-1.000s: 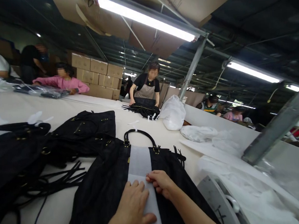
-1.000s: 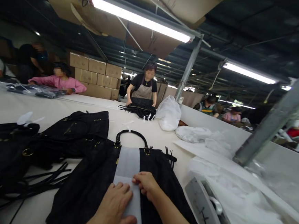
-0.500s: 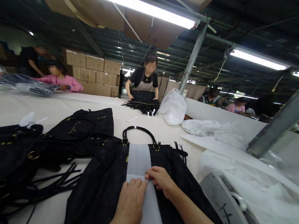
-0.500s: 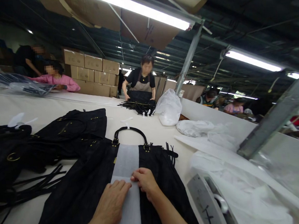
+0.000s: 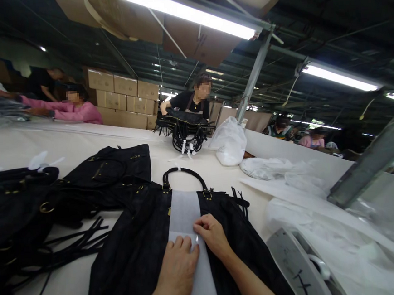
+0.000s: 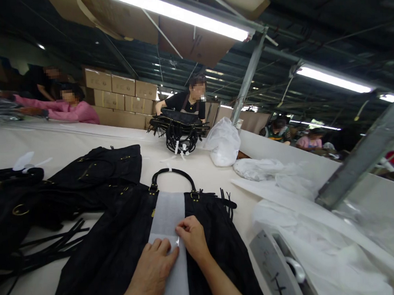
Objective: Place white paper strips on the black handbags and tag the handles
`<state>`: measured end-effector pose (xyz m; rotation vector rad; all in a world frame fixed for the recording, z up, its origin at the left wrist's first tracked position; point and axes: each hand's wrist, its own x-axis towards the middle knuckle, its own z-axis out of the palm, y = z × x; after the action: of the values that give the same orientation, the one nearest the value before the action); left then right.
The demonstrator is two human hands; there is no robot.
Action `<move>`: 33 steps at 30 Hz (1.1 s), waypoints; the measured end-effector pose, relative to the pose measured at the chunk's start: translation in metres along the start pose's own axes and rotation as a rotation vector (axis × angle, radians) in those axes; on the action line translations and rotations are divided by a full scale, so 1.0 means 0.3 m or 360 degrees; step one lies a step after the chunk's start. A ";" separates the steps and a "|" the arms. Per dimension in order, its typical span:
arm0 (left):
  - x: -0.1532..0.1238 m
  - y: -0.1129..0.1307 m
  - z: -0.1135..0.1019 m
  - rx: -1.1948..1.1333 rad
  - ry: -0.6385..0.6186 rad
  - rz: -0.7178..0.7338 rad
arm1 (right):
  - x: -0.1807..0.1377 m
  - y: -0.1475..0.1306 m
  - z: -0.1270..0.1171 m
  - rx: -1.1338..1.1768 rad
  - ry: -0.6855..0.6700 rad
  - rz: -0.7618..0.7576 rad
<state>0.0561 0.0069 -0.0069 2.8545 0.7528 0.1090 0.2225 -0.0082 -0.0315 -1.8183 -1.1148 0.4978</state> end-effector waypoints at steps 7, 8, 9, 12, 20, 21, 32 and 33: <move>0.006 -0.001 -0.001 -0.0041 -0.0031 0.0008 | 0.067 0.048 0.015 -0.0280 0.0134 -0.0067; 0.005 -0.001 -0.004 -0.0050 -0.0041 0.0003 | 0.075 0.050 0.010 -0.0281 0.0093 -0.0044; 0.003 -0.001 -0.007 -0.0061 -0.0051 -0.0001 | 0.082 0.051 0.002 -0.0270 0.0029 -0.0014; 0.000 -0.002 -0.006 -0.0083 -0.0053 -0.0007 | 0.080 0.051 -0.030 -0.0189 -0.0221 0.0039; 0.001 -0.004 0.012 -0.0067 0.0006 -0.0012 | 0.057 0.054 -0.018 -0.0397 -0.0135 -0.0035; -0.001 -0.003 0.006 -0.0068 -0.0001 -0.0018 | 0.064 0.051 -0.005 -0.0428 -0.0067 -0.0025; -0.041 -0.039 0.018 0.0019 0.0064 -0.0090 | -0.155 -0.169 -0.357 -0.0451 -0.0111 -0.0104; -0.041 -0.040 0.012 0.0003 0.0057 -0.0082 | -0.215 -0.172 -0.454 -0.0526 -0.0026 -0.0127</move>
<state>0.0399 0.0105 -0.0131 2.8394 0.8334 0.1530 0.2619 -0.1214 0.0732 -2.0441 -1.3369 0.2937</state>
